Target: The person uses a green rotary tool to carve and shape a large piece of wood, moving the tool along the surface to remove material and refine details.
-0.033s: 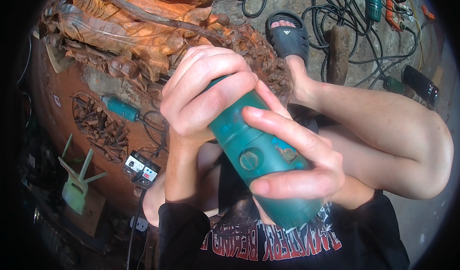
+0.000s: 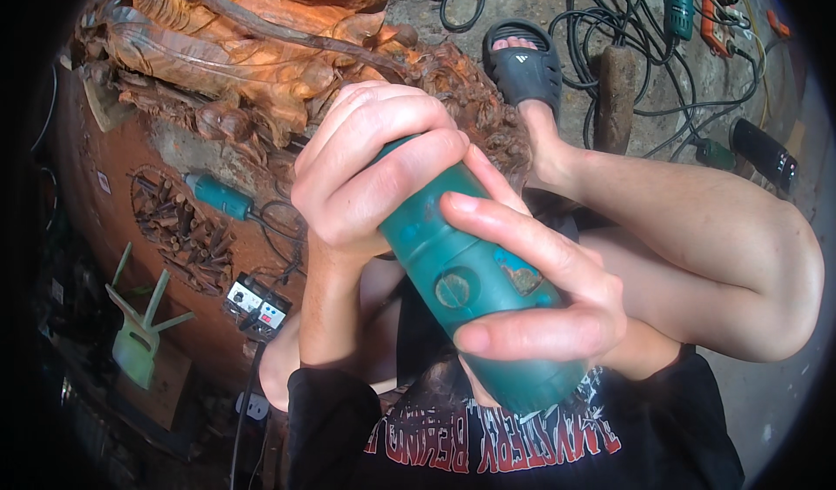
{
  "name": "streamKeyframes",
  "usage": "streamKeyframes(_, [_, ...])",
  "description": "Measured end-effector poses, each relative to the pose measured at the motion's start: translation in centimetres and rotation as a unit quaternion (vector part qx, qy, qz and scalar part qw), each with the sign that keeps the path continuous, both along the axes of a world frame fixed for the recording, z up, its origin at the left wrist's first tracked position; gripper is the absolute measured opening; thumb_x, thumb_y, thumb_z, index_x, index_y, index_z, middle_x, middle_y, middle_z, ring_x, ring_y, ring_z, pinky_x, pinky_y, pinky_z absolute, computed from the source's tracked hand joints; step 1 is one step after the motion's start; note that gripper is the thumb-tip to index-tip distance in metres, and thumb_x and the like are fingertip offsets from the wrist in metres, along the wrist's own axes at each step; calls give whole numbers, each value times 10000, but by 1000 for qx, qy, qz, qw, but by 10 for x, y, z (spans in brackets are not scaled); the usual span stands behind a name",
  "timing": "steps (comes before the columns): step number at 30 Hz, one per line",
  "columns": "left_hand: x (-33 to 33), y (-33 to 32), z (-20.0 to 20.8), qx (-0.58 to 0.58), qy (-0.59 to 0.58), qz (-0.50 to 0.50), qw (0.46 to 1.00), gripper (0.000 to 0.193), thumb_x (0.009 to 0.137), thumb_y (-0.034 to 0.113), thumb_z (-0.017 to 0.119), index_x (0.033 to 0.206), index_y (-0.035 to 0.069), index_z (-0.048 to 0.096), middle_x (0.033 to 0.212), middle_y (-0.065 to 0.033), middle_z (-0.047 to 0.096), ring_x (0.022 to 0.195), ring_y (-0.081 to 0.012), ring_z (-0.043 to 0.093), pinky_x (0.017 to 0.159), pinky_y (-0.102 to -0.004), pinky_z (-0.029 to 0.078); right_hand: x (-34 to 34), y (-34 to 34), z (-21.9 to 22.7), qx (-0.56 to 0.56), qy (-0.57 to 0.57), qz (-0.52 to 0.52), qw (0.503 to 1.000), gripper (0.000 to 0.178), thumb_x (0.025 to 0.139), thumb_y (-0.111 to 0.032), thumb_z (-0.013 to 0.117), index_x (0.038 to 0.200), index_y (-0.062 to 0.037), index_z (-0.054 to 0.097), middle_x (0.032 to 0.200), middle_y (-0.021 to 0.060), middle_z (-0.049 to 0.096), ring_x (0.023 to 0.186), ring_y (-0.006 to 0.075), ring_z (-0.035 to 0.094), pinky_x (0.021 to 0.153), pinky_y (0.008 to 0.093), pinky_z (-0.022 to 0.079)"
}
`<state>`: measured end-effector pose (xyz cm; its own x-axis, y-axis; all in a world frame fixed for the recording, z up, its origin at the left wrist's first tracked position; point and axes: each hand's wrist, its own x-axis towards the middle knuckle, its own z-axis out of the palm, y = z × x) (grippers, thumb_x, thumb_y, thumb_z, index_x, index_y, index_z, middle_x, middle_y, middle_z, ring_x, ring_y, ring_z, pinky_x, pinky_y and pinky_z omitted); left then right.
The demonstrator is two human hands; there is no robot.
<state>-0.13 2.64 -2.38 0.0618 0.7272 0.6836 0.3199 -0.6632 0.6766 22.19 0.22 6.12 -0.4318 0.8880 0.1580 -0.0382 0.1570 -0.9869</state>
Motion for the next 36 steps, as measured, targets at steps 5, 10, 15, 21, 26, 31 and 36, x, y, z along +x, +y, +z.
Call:
streamKeyframes(5, [-1,-2,3,-11,0,-1,1000,269,679,140,806,893,2,718,854,-127,683,740,-287,699,655,-379,570,0,0,2,-1,1,3,1000,658,850,-252,848,1336,-50,453,1522,346,470,1413,539,432,1147,532,406])
streamKeyframes(10, [-1,0,2,-8,0,-2,1000,276,667,144,799,884,-4,714,848,-126,678,730,-288,694,644,-372,566,3,3,2,0,1,8,1000,676,854,-259,843,1351,-44,439,1524,343,469,1415,530,434,1149,525,405])
streamKeyframes(15, [-3,0,5,-17,3,-2,1000,280,665,153,796,880,-6,713,844,-127,678,723,-286,692,638,-370,564,0,3,0,-2,1,11,1000,694,858,-265,838,1367,-39,425,1526,340,469,1417,520,436,1151,517,404])
streamKeyframes(21, [0,1,2,-4,-2,0,1000,282,678,149,803,895,-7,713,851,-128,680,729,-288,694,642,-374,566,3,4,0,-1,4,11,1000,715,862,-273,832,1385,-33,408,1528,337,468,1420,509,438,1153,508,403])
streamKeyframes(26, [-1,4,2,-3,-2,3,1000,277,683,139,810,903,-1,717,864,-126,684,753,-291,698,667,-374,571,3,4,-1,-2,-1,20,1000,733,866,-279,827,1401,-28,394,1530,333,468,1422,500,440,1155,501,401])
streamKeyframes(31, [-2,4,1,-11,2,-3,1000,276,680,137,811,899,-2,719,865,-122,683,760,-287,700,678,-372,570,5,6,0,-2,-2,28,1000,751,870,-286,822,1417,-23,380,1532,330,467,1424,490,442,1157,493,400])
streamKeyframes(36, [-1,1,4,-25,-11,-9,1000,268,678,141,807,885,-4,717,861,-123,679,744,-283,696,665,-373,566,3,4,-2,-2,1,27,1000,769,873,-292,817,1432,-18,366,1534,327,467,1427,481,444,1159,485,399])
